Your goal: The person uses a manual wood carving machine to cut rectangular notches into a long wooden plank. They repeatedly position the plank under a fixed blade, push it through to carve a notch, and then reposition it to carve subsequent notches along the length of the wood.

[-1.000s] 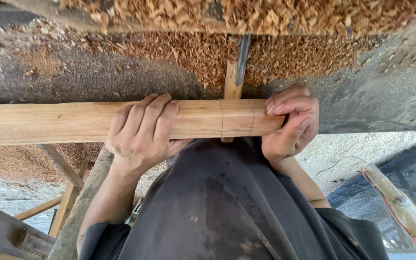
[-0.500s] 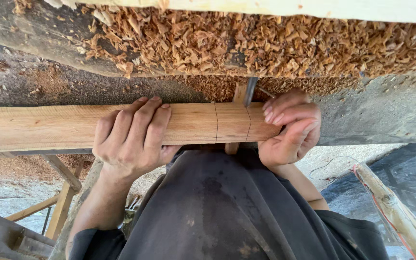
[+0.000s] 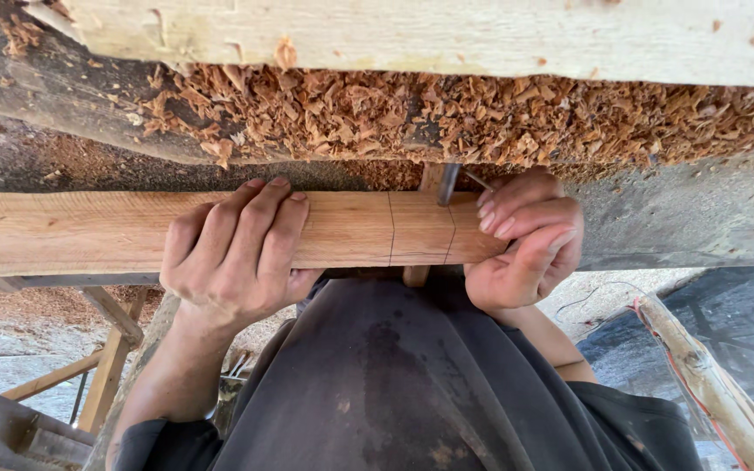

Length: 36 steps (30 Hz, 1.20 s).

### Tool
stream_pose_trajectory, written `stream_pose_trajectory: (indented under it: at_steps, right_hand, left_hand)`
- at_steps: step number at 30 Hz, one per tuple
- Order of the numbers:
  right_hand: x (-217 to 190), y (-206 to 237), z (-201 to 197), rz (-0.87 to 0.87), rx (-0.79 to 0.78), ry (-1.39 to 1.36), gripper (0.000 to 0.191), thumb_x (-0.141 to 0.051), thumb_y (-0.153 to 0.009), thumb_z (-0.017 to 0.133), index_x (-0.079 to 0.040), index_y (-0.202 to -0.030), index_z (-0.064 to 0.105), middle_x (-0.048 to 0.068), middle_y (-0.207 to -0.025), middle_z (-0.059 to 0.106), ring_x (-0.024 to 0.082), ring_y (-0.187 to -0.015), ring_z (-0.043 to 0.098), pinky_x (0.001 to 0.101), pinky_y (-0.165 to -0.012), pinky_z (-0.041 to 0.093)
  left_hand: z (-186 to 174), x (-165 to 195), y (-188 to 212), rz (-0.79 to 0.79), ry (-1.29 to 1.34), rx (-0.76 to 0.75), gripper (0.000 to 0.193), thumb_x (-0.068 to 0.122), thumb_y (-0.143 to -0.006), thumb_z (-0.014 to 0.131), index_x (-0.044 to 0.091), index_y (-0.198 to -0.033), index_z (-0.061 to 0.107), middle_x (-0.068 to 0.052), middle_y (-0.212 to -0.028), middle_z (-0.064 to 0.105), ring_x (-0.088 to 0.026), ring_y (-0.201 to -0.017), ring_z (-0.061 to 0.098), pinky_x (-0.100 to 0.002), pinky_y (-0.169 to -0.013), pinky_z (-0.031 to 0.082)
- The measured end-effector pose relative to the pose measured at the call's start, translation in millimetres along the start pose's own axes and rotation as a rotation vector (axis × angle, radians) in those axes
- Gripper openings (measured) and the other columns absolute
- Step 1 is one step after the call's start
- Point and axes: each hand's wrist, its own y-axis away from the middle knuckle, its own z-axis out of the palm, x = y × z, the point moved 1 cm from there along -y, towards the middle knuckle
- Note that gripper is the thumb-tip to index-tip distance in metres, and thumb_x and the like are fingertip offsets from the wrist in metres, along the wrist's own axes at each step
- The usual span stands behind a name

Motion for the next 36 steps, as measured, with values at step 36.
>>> stream_pose_trajectory:
  at_steps: [36]
  right_hand:
    - [-5.3, -32.9, 3.2, -0.001, 0.021, -0.004, 0.036, -0.031, -0.118, 0.044, -0.004, -0.094, 0.045, 0.009, -0.081, 0.049, 0.015, -0.07, 0.045, 0.029, -0.068, 0.045]
  left_hand:
    - [2.1, -1.7, -13.7, -0.07, -0.02, 0.113, 0.036, 0.04, -0.105, 0.054, 0.01, -0.117, 0.07, -0.004, -0.114, 0.076, -0.019, -0.103, 0.072, -0.036, -0.088, 0.051]
